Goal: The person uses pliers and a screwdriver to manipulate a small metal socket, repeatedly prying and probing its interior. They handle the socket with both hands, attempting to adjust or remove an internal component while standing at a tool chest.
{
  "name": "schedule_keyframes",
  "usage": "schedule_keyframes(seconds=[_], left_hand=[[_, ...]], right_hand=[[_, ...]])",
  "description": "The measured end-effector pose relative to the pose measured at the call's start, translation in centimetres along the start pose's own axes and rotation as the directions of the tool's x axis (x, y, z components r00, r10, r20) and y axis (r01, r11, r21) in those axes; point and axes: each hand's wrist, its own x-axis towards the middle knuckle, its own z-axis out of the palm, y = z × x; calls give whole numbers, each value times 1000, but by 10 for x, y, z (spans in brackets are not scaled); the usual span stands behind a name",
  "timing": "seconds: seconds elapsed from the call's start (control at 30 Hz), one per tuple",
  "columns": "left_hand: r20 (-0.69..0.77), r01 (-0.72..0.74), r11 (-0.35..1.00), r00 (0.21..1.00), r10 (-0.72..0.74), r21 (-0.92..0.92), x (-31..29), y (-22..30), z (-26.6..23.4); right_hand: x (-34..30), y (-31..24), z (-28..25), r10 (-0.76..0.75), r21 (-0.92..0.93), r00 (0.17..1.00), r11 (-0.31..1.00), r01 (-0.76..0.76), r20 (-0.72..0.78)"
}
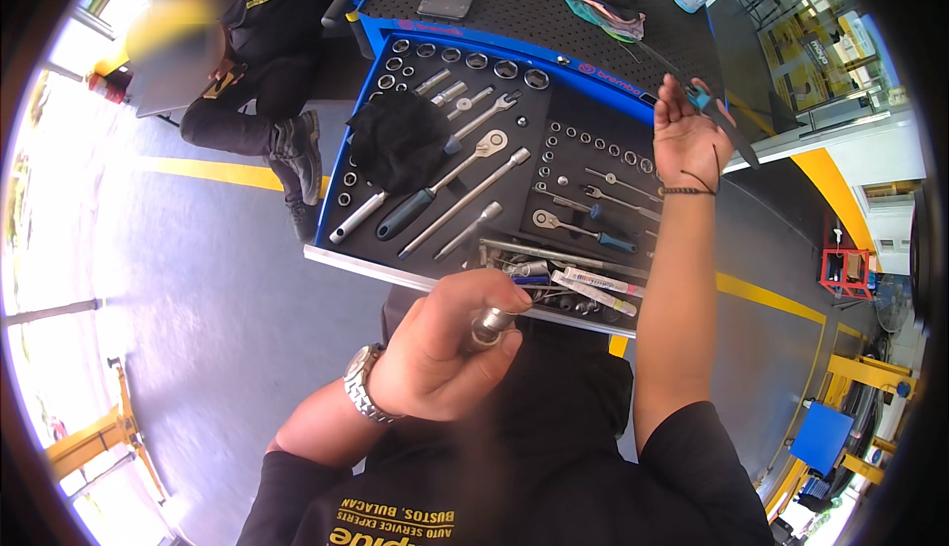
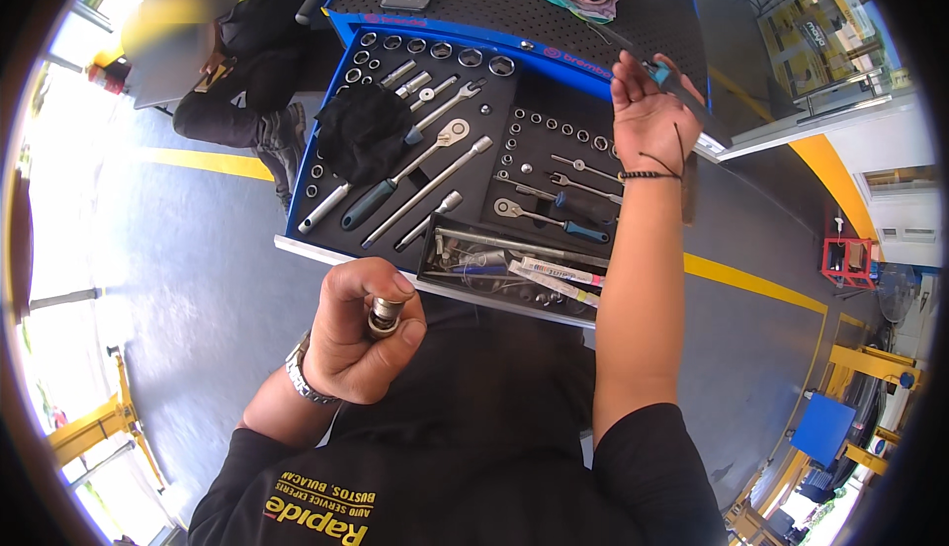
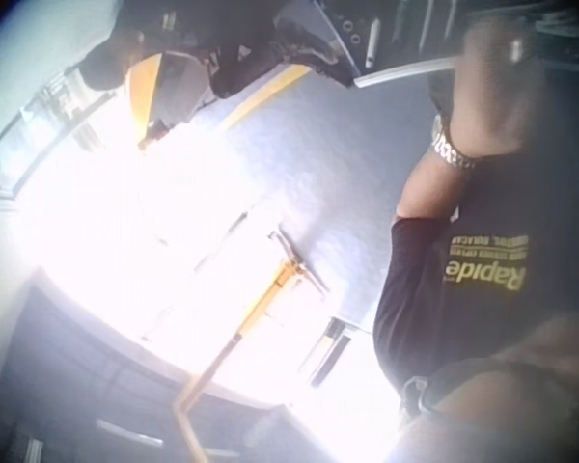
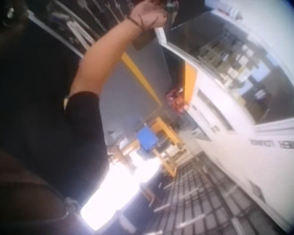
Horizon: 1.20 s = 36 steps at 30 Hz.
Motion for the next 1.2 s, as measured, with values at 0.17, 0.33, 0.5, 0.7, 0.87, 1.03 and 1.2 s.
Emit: schedule_keyframes(seconds=[0.17, 0.33, 0.5, 0.7, 0.87, 1.03, 1.2], left_hand=[[70, -92, 993, 993, 98, -74, 12, 4, 5], [97, -136, 990, 985, 139, -43, 14, 8, 8], [126, -134, 989, 982, 140, -56, 11, 13, 10], [133, -131, 979, 979, 153, -158, 16, 18, 15], [145, -122, 969, 977, 155, -216, 15, 22, 18], [122, -136, 958, 978, 171, -251, 11, 26, 22], [153, -105, 971, 978, 139, -215, 6, 31, 17]], right_hand=[[-81, -30, 38, 21, 4, 950, 1000, -24, 313], [-166, -35, 46, 205, 23, 913, 973, -228, 354], [-215, -44, 41, 320, 6, 755, 919, -394, 572], [-245, -34, 61, 329, 148, 686, 830, -538, 649], [-263, -15, 52, 381, 177, 729, 809, -561, 569], [-283, -4, 67, 498, -414, 849, 820, -395, 177], [-301, -8, 75, 454, -531, 888, 771, -351, 72]])
